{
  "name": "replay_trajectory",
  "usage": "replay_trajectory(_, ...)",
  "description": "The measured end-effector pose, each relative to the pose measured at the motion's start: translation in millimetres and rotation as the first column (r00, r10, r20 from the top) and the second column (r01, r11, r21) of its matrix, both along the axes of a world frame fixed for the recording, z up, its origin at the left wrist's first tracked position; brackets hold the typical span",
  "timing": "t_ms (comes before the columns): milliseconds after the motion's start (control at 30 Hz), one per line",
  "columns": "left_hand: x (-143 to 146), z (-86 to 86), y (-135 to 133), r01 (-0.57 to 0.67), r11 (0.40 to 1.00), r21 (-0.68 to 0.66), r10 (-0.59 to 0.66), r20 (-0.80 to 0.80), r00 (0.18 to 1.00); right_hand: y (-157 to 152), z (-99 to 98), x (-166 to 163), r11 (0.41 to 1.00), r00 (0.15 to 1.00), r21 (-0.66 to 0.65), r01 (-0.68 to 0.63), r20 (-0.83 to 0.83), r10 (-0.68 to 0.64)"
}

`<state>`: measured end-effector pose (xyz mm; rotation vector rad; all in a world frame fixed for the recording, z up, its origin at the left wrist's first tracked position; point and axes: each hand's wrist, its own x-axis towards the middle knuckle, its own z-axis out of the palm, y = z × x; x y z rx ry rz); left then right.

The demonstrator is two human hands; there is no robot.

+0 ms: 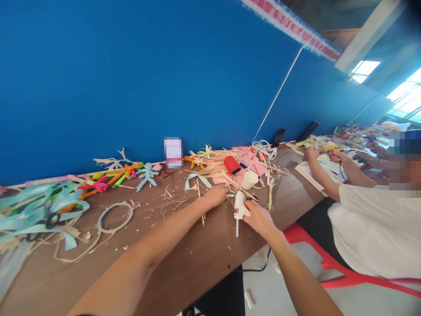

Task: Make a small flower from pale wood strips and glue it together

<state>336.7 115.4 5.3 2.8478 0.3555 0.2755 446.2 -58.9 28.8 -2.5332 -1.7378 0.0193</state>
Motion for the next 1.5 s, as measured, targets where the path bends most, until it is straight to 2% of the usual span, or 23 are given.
replay_trajectory(200,-18,-0.5,6,-0.055,0.998,0.031,0.055,0.022,0.998,18,2.3,5,0.988,0.987,-0.024,-0.151,-0.052,0.149)
replay_trajectory(400,-23,-2.2,3,-0.084,0.996,-0.002,0.084,0.022,0.996,22,-4.5,16,0.979,0.973,0.044,-0.201,-0.111,0.205)
replay_trajectory(533,-22,-4.1,1,-0.107,0.994,-0.025,0.108,0.029,0.994,20,-4.1,19,0.968,0.958,0.033,-0.248,-0.142,0.251)
replay_trajectory(700,-22,-4.9,1,-0.086,0.996,-0.019,0.087,0.035,0.996,23,1.0,15,0.974,0.964,0.002,-0.225,-0.143,0.223)
replay_trajectory(833,-26,-4.3,0,-0.088,0.996,-0.006,0.088,0.031,0.996,20,7.6,10,0.981,0.958,-0.005,-0.194,-0.214,0.188)
replay_trajectory(933,-31,-2.9,3,-0.090,0.996,-0.012,0.091,0.064,0.994,13,13.8,23,0.980,0.945,0.087,-0.177,-0.265,0.194)
replay_trajectory(1033,-38,0.6,12,-0.094,0.995,-0.021,0.096,0.093,0.991,15,20.9,59,0.978,0.969,0.205,-0.028,-0.236,0.077)
replay_trajectory(1100,-41,3.7,18,-0.109,0.994,-0.029,0.111,0.092,0.990,27,26.1,92,0.952,0.970,0.242,0.187,-0.200,-0.139)
replay_trajectory(1167,-43,6.6,23,-0.136,0.990,-0.041,0.139,0.086,0.986,48,30.9,123,0.931,0.955,0.240,0.274,-0.186,-0.232)
replay_trajectory(1300,-52,9.6,19,-0.156,0.987,-0.043,0.160,0.091,0.983,107,33.3,161,0.932,0.944,0.188,0.310,-0.177,-0.278)
replay_trajectory(1400,-65,10.0,6,-0.111,0.994,-0.021,0.112,0.107,0.988,143,27.2,170,0.940,0.945,0.142,0.311,-0.154,-0.289)
replay_trajectory(1500,-80,11.1,-9,-0.033,0.999,-0.010,0.034,0.130,0.991,163,19.5,173,0.955,0.958,0.119,0.273,-0.130,-0.257)
